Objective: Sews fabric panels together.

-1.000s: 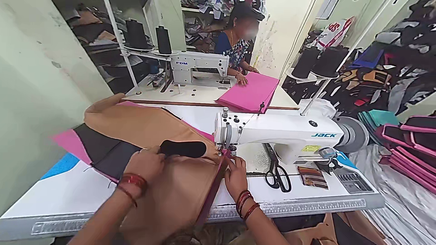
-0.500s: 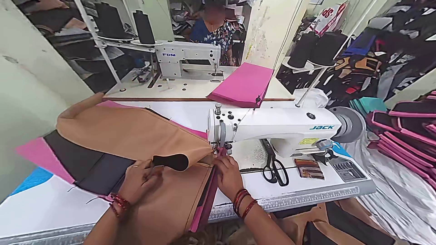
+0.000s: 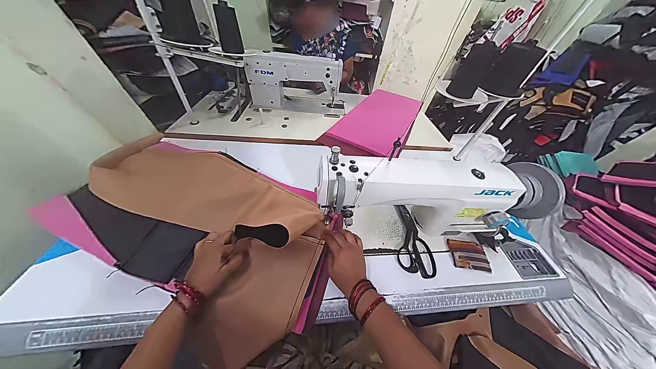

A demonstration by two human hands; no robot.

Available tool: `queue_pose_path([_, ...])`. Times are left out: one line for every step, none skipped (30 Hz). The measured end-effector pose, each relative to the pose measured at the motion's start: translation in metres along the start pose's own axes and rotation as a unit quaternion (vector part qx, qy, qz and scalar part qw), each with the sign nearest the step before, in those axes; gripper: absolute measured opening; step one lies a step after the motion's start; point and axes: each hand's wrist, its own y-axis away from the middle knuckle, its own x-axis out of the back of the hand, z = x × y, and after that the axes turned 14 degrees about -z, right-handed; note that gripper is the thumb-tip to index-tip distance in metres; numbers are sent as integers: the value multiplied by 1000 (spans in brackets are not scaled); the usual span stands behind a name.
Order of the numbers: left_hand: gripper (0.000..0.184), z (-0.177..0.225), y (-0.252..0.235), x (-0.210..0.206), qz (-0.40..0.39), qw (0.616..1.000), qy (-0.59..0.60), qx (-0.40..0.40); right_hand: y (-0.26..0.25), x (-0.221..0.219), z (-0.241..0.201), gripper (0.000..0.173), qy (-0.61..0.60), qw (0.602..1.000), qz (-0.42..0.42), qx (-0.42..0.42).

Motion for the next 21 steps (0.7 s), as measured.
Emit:
queue_pose_path([61, 3, 3, -2, 5, 1000, -4, 2, 0, 0, 0, 35, 1, 1000, 5, -3])
queue_pose_path([60, 7, 6, -3, 12, 1000, -7, 6, 0, -1, 0, 35, 2, 1000, 7, -6])
queue_pose_path([60, 12, 10, -5, 18, 1000, -8, 14, -1, -1, 0, 36, 0, 1000, 2, -14])
queue_pose_path([61, 17, 14, -8, 20, 999, -9, 23, -1, -1, 0, 36, -2, 1000, -3, -21])
queue_pose_path([62, 20, 17, -11, 24, 999, -10, 32, -1, -2, 0, 37, -3, 1000, -8, -26])
queue_pose_path([65, 23, 20, -14, 30, 999, -12, 39, -2, -2, 1, 38, -6, 1000, -9, -29])
queue_pose_path([66, 26, 21, -16, 31, 998, -15, 47, -3, -1, 1, 38, -10, 999, -11, -34])
queue_pose_path([63, 29, 24, -18, 25, 998, -13, 59, -3, 0, 1, 39, -17, 999, -21, -43])
queue_pose_path([59, 33, 26, -20, 21, 997, -6, 72, -4, 2, 1, 40, -27, 997, -37, -57])
queue_pose_path([57, 38, 28, -22, 20, 996, -5, 86, -4, 4, 0, 42, -38, 996, -47, -71])
queue_pose_path([56, 44, 30, -25, 21, 995, -7, 98, -4, 6, 0, 42, -47, 994, -51, -87])
queue_pose_path([55, 50, 33, -27, 22, 994, -5, 108, -4, 8, -1, 43, -53, 993, -41, -97])
queue_pose_path([55, 55, 35, -30, 30, 993, -7, 111, -3, 9, -2, 44, -53, 994, -15, -96])
queue_pose_path([55, 59, 35, -34, 48, 993, -20, 107, -3, 9, -3, 43, -48, 995, 6, -88])
queue_pose_path([54, 61, 35, -35, 57, 992, -25, 106, -2, 10, -4, 41, -46, 995, 6, -84])
queue_pose_path([52, 63, 35, -37, 60, 992, -29, 109, -1, 10, -4, 39, -41, 996, 1, -81])
queue_pose_path([49, 66, 34, -36, 57, 991, -27, 115, -2, 10, -3, 39, -39, 996, -8, -82])
queue_pose_path([47, 68, 33, -35, 51, 991, -26, 121, -3, 10, -2, 39, -36, 996, -16, -82])
queue_pose_path([46, 69, 30, -34, 47, 990, -27, 127, -5, 12, -1, 39, -28, 996, -32, -84])
queue_pose_path([44, 71, 28, -33, 42, 990, -27, 134, -7, 14, 1, 41, -15, 995, -47, -82])
queue_pose_path([44, 72, 27, -33, 38, 989, -31, 141, -7, 13, 3, 43, -2, 996, -53, -75])
